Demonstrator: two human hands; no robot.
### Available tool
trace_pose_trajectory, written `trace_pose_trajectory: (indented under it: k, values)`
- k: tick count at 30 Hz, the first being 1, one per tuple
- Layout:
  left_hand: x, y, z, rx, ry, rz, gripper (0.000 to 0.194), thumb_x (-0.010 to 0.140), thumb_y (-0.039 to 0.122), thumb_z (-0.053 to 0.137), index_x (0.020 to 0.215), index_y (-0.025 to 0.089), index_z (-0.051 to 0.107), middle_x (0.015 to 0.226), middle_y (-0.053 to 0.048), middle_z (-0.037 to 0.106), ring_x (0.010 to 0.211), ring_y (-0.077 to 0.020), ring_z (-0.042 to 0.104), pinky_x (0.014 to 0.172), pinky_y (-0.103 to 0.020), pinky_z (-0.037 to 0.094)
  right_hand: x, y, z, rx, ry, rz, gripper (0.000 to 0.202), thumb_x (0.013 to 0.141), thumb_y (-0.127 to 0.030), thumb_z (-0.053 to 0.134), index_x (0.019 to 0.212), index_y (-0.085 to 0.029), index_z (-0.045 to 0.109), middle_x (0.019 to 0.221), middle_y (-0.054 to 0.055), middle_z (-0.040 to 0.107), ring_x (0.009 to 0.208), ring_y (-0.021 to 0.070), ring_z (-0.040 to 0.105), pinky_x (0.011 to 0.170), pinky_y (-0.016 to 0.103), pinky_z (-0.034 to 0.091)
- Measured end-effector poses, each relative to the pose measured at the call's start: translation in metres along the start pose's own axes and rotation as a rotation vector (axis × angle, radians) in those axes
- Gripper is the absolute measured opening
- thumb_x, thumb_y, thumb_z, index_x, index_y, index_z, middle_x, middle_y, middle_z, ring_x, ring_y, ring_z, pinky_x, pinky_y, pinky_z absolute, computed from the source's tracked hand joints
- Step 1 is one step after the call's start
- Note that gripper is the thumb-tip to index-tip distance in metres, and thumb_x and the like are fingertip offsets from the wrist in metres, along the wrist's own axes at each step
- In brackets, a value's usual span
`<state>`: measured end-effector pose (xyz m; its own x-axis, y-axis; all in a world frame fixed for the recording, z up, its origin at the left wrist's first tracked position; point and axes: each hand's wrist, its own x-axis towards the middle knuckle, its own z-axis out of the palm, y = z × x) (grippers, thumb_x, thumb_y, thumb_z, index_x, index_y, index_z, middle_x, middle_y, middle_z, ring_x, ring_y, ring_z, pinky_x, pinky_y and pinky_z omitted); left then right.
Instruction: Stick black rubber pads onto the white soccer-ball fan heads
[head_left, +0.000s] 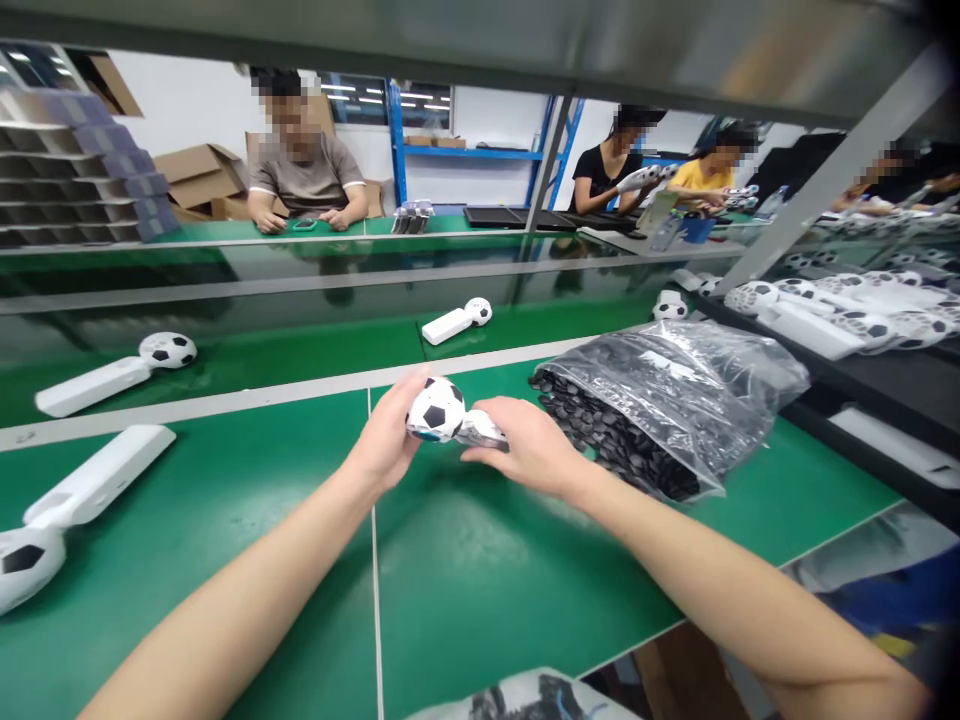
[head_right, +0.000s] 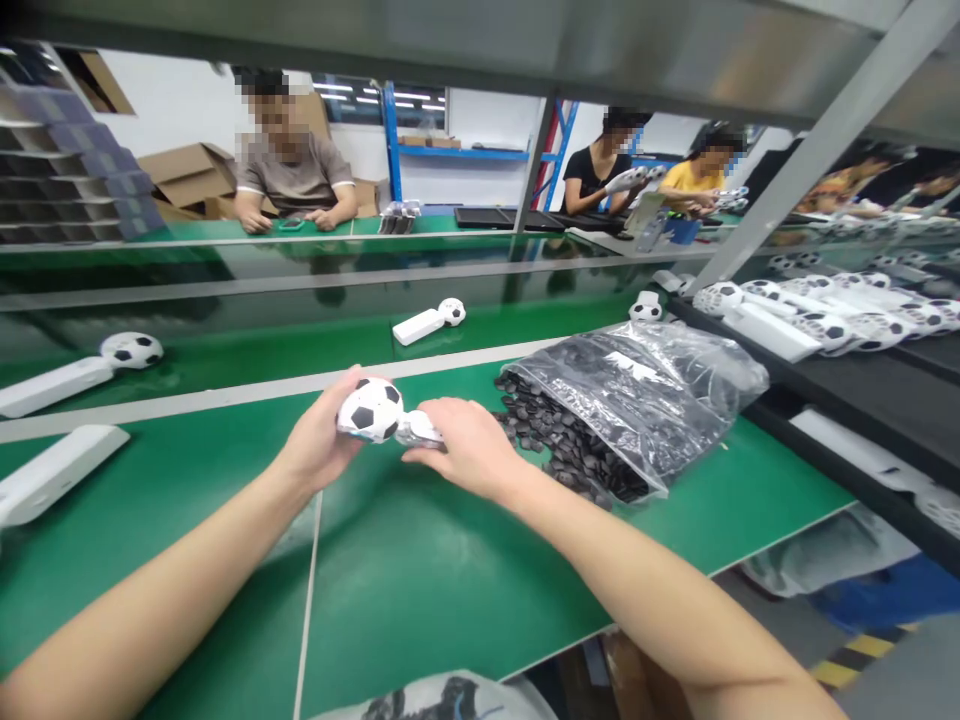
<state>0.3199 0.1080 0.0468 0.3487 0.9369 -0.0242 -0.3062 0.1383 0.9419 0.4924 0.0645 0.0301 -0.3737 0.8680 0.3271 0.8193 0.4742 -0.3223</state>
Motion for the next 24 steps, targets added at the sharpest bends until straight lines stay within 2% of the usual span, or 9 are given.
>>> trace_pose_trajectory:
  k: [2, 4, 6, 9, 11, 15, 18, 21, 24]
  values:
    - [-0.007, 0.005, 0.007, -0.013, 0.049, 0.157, 0.039, 0.076, 0.052, 0.049, 0.083, 0.015, 0.059, 0.076, -0.002, 0.058, 0.063, -0.0113, 0.054, 0.052, -0.021, 0.042, -0.004, -0.015, 0.002, -0.046, 0.066, 0.016, 0.034, 0.077, -0.046, 0.054, 0.091, -0.016, 0.053, 0.084, 0.008, 0.059, 0.08, 0.022, 0.053, 0.067, 0.032, 0.039]
    - [-0.013, 0.01, 0.012, 0.01, 0.049, 0.275, 0.043, 0.078, 0.055, 0.045, 0.08, 0.015, 0.06, 0.075, -0.003, 0.058, 0.064, -0.0128, 0.055, 0.056, -0.023, 0.044, -0.007, -0.028, 0.004, -0.044, 0.094, 0.023, 0.035, 0.077, -0.046, 0.054, 0.093, -0.015, 0.051, 0.083, 0.009, 0.058, 0.078, 0.023, 0.053, 0.067, 0.035, 0.04]
    - [-0.019, 0.011, 0.015, 0.049, 0.029, 0.317, 0.045, 0.08, 0.055, 0.041, 0.076, 0.014, 0.059, 0.073, -0.004, 0.058, 0.064, -0.0132, 0.055, 0.058, -0.025, 0.044, -0.009, -0.038, 0.003, 0.074, 0.114, 0.048, 0.046, 0.072, -0.049, 0.059, 0.101, -0.015, 0.047, 0.09, 0.009, 0.057, 0.081, 0.0228, 0.054, 0.067, 0.035, 0.043]
    - [-0.025, 0.007, 0.018, 0.133, 0.029, 0.289, 0.047, 0.083, 0.055, 0.034, 0.076, 0.015, 0.058, 0.073, -0.004, 0.059, 0.064, -0.014, 0.055, 0.059, -0.026, 0.044, -0.011, -0.048, -0.003, 0.294, 0.177, 0.121, 0.067, 0.064, -0.052, 0.065, 0.116, -0.019, 0.037, 0.107, 0.01, 0.052, 0.091, 0.0221, 0.054, 0.071, 0.034, 0.047]
    - [-0.028, 0.001, 0.019, 0.228, 0.043, 0.326, 0.048, 0.084, 0.055, 0.031, 0.079, 0.016, 0.058, 0.076, -0.004, 0.059, 0.066, -0.0148, 0.055, 0.06, -0.027, 0.044, -0.013, -0.052, -0.006, 0.343, 0.216, 0.143, 0.066, 0.064, -0.048, 0.066, 0.116, -0.022, 0.036, 0.11, 0.009, 0.051, 0.094, 0.022, 0.054, 0.072, 0.034, 0.048]
    - [-0.036, -0.01, 0.02, 0.48, 0.0, 0.639, 0.044, 0.081, 0.058, 0.035, 0.083, 0.02, 0.059, 0.087, -0.005, 0.055, 0.085, -0.0194, 0.053, 0.075, -0.033, 0.043, -0.023, -0.06, -0.008, 0.341, 0.25, 0.102, 0.059, 0.069, -0.036, 0.064, 0.117, -0.024, 0.033, 0.108, 0.008, 0.052, 0.093, 0.0219, 0.054, 0.073, 0.035, 0.05]
    - [-0.039, -0.014, 0.021, 0.518, -0.088, 0.839, 0.048, 0.076, 0.063, 0.039, 0.086, 0.021, 0.058, 0.087, -0.005, 0.052, 0.087, -0.0211, 0.051, 0.079, -0.037, 0.042, -0.031, -0.065, -0.005, 0.288, 0.286, 0.066, 0.059, 0.071, -0.027, 0.06, 0.121, -0.022, 0.027, 0.11, 0.011, 0.05, 0.096, 0.0243, 0.053, 0.076, 0.038, 0.049]
    - [-0.039, -0.015, 0.024, 0.557, -0.127, 0.946, 0.05, 0.076, 0.064, 0.039, 0.088, 0.02, 0.058, 0.083, -0.005, 0.05, 0.081, -0.0199, 0.05, 0.074, -0.037, 0.042, -0.036, -0.068, -0.002, 0.246, 0.282, 0.103, 0.058, 0.068, -0.021, 0.058, 0.117, -0.019, 0.027, 0.103, 0.012, 0.051, 0.089, 0.0248, 0.053, 0.069, 0.038, 0.05]
    - [-0.039, -0.014, 0.028, 0.612, -0.13, 0.987, 0.041, 0.079, 0.056, 0.043, 0.086, 0.018, 0.057, 0.079, -0.005, 0.051, 0.077, -0.0184, 0.049, 0.069, -0.036, 0.042, -0.038, -0.069, -0.001, 0.246, 0.277, 0.117, 0.056, 0.066, -0.019, 0.056, 0.115, -0.019, 0.027, 0.101, 0.012, 0.05, 0.087, 0.0243, 0.052, 0.068, 0.037, 0.05]
